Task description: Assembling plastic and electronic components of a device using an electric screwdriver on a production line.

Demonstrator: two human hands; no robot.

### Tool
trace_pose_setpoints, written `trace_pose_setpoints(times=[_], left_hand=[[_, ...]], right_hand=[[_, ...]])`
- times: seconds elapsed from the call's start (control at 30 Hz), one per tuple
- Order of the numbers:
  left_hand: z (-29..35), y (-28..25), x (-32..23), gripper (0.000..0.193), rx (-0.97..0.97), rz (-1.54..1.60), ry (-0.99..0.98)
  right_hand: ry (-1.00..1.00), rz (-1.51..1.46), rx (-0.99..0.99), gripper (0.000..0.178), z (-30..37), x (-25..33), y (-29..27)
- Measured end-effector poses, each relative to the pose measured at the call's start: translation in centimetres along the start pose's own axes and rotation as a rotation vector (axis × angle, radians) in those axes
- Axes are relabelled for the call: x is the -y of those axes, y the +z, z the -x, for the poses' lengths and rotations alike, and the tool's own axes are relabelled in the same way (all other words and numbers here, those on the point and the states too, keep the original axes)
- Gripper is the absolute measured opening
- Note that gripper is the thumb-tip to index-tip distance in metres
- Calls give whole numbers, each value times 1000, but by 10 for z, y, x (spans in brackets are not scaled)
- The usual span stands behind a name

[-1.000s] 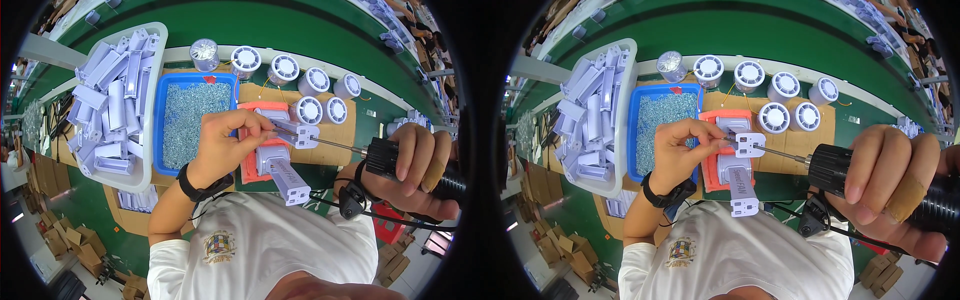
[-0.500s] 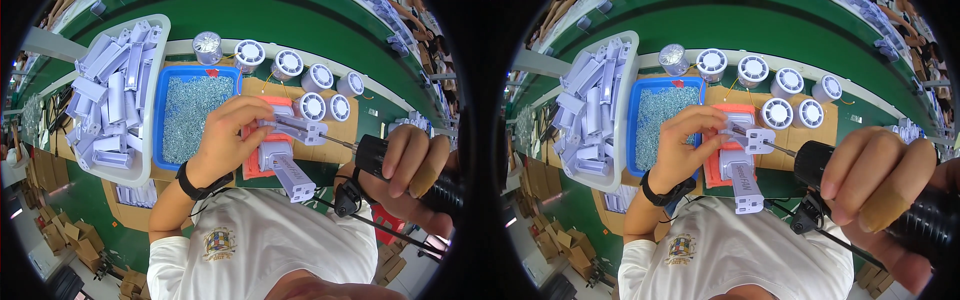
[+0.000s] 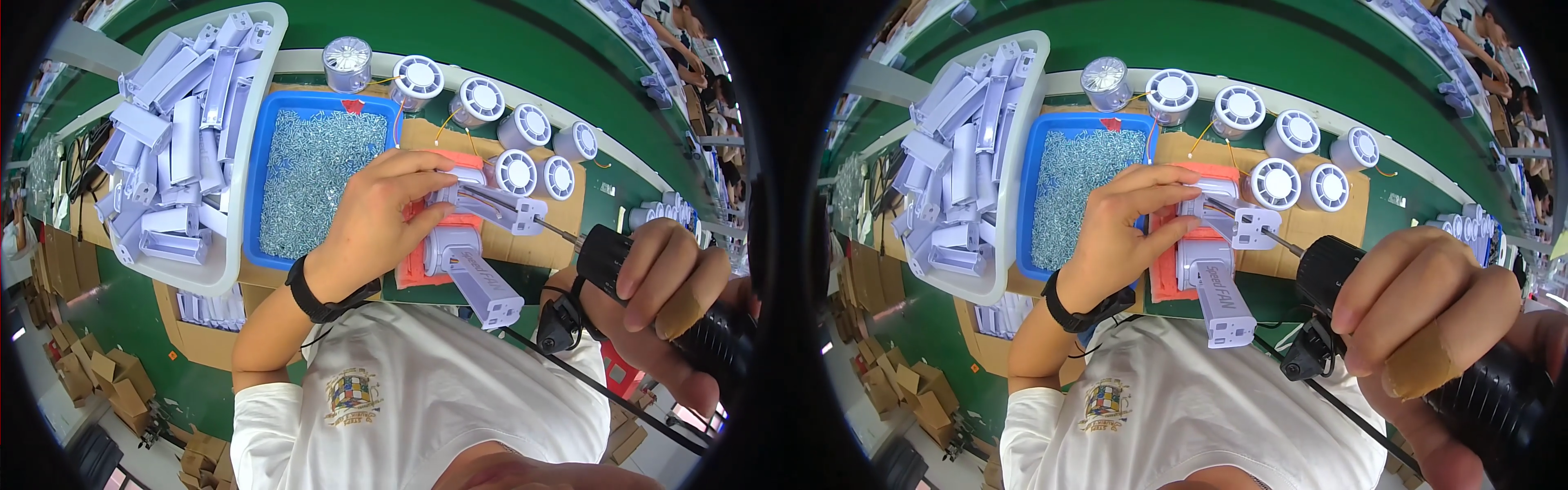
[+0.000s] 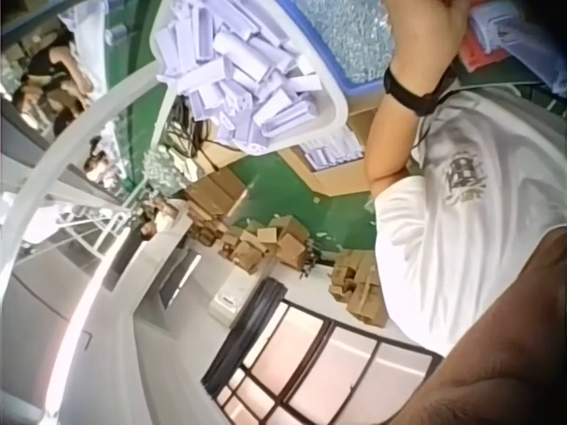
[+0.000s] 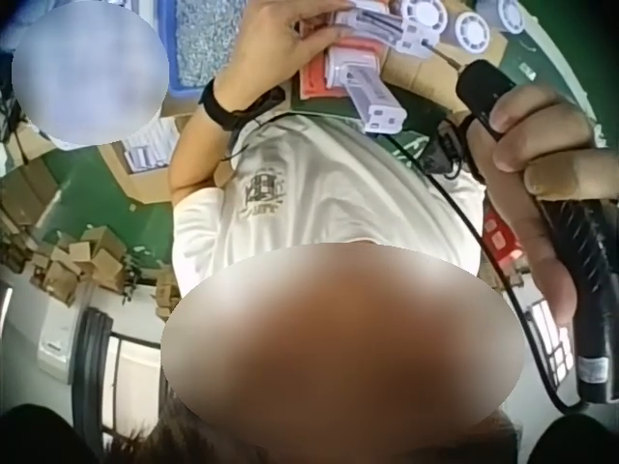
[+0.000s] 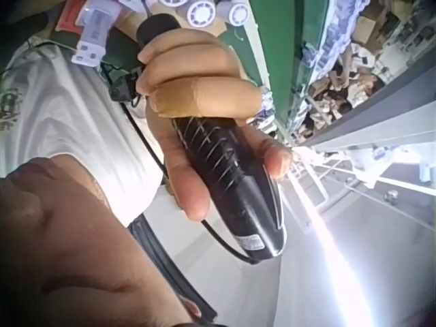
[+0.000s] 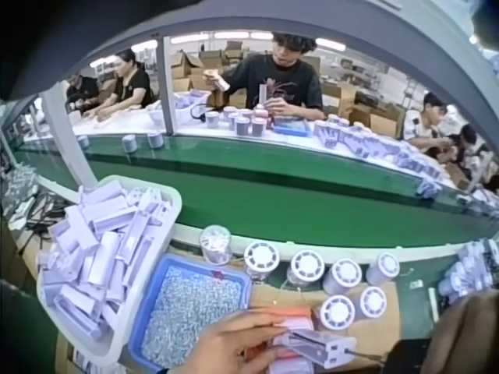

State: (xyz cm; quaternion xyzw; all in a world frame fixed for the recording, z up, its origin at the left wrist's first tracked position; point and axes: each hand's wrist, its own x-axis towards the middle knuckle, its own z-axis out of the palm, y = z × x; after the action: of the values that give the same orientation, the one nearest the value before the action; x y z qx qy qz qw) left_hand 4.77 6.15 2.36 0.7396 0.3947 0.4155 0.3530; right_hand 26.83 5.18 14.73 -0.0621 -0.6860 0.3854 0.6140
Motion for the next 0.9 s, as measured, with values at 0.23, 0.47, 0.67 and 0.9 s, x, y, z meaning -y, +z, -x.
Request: trace_pose_setpoints(times=[0.23,0.47,0.67,0.9], left_hand=[[0,0,-1,31,13,9,-23],[0,0,0,30,9,-33,-19],[1,1,-1,29,-2,-65,-20],[2,0,-6,29,17,-98,-34]], right_hand=[[19,-1,-14,72,1,-1,2],[34,-48,13,74,0,-5,0],[184,-149,-38,74,-2,-2,-2],[28,-48,-132,77,-5,2,8]])
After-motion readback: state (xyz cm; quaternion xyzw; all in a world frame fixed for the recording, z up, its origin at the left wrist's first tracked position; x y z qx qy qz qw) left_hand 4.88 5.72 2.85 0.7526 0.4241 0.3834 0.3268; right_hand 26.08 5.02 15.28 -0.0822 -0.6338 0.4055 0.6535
